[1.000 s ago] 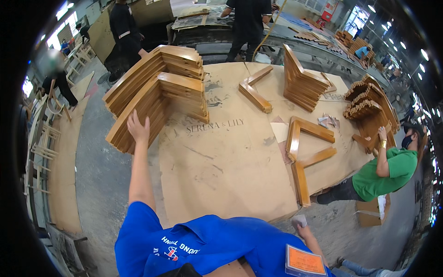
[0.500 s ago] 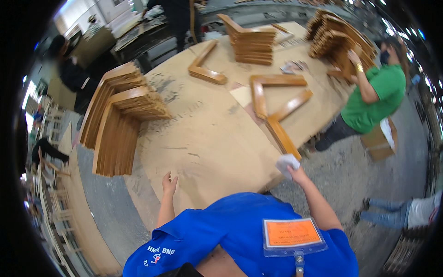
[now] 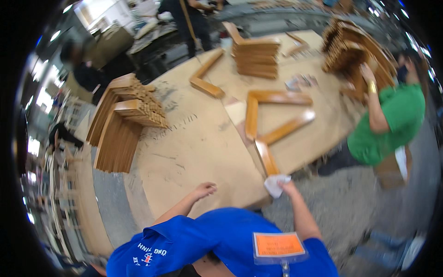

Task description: The person wipes multiple L-shaped wooden furniture parts with a white cloth on a workbench. They handle each piece one at a time, turning them over to wipe different sides, then place them back on the table. Other workers are visible in the background performing similar tasks.

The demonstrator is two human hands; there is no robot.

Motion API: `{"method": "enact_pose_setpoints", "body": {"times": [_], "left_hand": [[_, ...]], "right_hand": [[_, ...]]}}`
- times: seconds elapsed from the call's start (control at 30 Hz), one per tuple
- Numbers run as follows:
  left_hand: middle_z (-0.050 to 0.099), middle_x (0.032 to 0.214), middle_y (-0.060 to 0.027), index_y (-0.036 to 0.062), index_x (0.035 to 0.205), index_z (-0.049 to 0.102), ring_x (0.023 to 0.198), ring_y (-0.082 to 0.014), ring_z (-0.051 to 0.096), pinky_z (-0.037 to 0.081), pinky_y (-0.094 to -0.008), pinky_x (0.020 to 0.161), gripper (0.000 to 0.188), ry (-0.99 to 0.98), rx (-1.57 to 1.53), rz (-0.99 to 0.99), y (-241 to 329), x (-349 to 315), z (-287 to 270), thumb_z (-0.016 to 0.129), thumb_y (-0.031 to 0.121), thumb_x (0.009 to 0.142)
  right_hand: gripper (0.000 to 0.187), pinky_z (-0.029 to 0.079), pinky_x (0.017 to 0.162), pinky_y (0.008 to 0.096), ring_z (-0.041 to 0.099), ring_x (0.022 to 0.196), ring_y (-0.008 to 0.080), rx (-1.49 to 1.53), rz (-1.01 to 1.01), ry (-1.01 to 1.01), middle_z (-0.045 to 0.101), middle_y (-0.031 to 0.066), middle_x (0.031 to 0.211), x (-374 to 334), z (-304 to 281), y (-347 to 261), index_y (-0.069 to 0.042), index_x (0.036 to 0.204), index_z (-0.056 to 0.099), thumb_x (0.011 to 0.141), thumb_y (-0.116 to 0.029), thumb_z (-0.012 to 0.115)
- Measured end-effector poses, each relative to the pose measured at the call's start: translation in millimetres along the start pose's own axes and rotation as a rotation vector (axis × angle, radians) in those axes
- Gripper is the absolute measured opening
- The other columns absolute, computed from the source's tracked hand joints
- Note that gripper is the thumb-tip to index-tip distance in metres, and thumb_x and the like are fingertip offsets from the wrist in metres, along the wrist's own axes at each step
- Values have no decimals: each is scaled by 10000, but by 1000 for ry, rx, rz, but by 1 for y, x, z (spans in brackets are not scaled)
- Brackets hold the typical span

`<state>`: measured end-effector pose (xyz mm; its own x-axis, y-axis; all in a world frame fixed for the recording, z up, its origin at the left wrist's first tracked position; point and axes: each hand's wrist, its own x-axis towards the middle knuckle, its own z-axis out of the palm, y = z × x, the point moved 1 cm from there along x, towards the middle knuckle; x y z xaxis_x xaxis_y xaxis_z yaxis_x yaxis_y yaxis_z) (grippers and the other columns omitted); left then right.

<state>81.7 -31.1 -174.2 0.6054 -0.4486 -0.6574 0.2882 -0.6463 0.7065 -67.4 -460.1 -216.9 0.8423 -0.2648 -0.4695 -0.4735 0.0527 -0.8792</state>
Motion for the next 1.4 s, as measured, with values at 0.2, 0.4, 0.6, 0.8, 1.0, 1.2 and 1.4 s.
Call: {"method": "enact_pose_setpoints", "body": {"times": [0.2,0.4,0.6,0.8,1.0,1.2,1.4], "left_hand": [[634,1154,-95,65,1385,436,934,-185,620,507,-327,764,625,-280,-61,-109,89,82,106,584,433,903],[590,1178,-100,76,1297,473,875,-179,597,507,-341,748,562,-288,-195,-188,122,152,172,491,508,938],[606,1151,-97,150,1381,357,873,-214,615,525,-401,737,618,-200,-197,-196,140,159,197,463,563,933],[611,1156,-113,136,1375,381,977,-256,631,528,-447,790,560,60,-669,-85,149,159,232,574,419,931],[523,1270,-163,43,1437,219,1112,-267,560,502,-369,890,757,209,-886,235,163,139,236,693,137,853],[462,1365,-204,46,1504,130,1191,-253,520,474,-343,948,899,411,-594,425,184,84,185,710,68,817],[514,1324,-165,56,1484,245,1177,-245,528,469,-354,953,829,185,-736,363,144,18,62,702,10,793]], "right_hand": [[352,485,907,359,613,1035,208,86,168,-78,655,81,1136,27,-19,12,-10,1179,605,859,-138,672],[391,438,899,588,580,1115,286,332,523,-170,605,51,1239,34,-37,4,-181,1295,524,923,-283,591],[437,480,857,533,592,1102,270,279,523,-312,611,63,1220,30,-47,-21,-171,1319,506,918,-321,594],[434,505,842,465,611,1066,261,148,409,-430,625,64,1200,17,-48,-59,-124,1324,514,923,-268,597],[497,503,902,487,596,1119,291,381,484,-439,572,109,1283,4,-57,-82,-81,1369,443,926,-248,594],[587,441,990,498,522,1226,292,685,419,-639,517,99,1356,-23,-24,-93,-94,1414,385,905,-263,623],[545,441,1006,437,532,1216,268,532,365,-409,533,100,1337,-35,31,-95,-76,1386,414,906,-226,623]]}}
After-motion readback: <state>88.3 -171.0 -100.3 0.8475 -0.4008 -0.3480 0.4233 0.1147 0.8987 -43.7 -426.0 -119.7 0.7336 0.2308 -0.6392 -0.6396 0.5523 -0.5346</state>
